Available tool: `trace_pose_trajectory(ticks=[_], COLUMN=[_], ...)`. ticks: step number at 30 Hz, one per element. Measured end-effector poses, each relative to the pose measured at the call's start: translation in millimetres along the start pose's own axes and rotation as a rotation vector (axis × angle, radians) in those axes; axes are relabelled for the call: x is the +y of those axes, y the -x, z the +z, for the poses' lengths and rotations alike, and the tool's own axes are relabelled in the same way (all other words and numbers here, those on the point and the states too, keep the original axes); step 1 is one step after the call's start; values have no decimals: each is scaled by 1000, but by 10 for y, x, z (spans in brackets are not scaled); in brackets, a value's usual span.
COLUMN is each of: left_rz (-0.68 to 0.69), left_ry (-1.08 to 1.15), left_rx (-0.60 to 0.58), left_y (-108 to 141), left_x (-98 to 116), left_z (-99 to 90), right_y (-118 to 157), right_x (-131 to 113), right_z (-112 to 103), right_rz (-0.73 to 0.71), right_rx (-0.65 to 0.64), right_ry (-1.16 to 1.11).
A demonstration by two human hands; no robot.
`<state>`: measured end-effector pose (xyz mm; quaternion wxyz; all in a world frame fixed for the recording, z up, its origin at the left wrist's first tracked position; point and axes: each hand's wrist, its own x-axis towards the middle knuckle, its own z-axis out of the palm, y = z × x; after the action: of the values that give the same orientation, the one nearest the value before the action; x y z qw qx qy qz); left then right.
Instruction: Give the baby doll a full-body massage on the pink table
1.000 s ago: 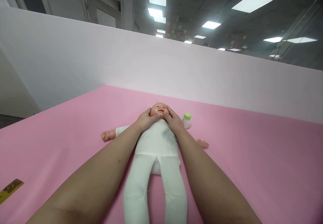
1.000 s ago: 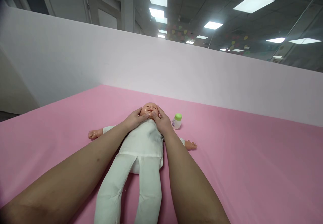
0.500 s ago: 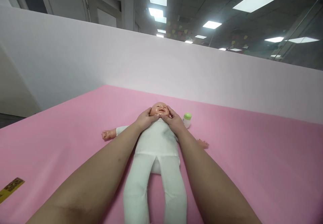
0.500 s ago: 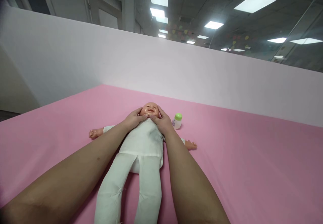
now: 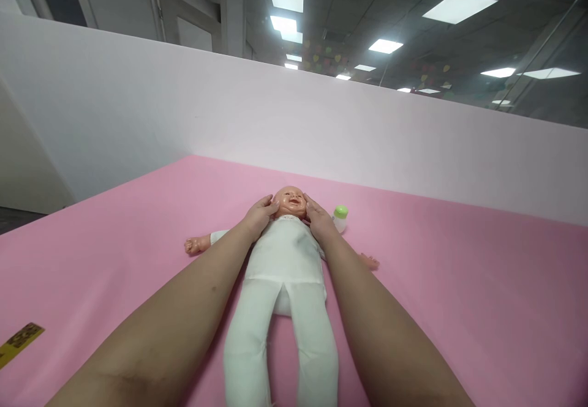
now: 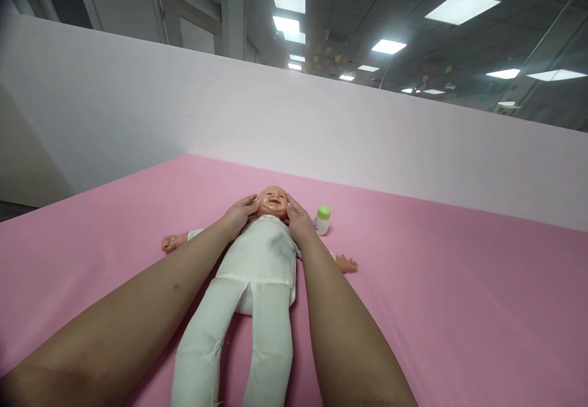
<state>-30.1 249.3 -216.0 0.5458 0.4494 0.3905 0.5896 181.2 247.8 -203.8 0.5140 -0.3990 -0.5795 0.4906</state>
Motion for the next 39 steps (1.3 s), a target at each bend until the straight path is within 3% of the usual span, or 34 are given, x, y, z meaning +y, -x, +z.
trace_pose_trajectory(ticks=[4,10,19,28,35,39], left_rz=[-79,-3,14,47,46,13], left_ry=[19,-115,-243,-314,-251,-79], left_rx=[85,79,7,-11,14,-71], left_y=[-73,-16,146,99,87,78], left_x=[-29,9,156,118,80,75], left_z=[-26,-40,-4,-22,-17,-26], right_y=[9,155,178,182,144,164], right_x=[-11,-224,-217,-251,-178,-190], right_z=[40,74,49,65,36,-5], right_rz=[13,6,84,122,55,25], right_rx=[52,39,-1,-50,-90,-102], right_ry=[44,211,152,45,35,69])
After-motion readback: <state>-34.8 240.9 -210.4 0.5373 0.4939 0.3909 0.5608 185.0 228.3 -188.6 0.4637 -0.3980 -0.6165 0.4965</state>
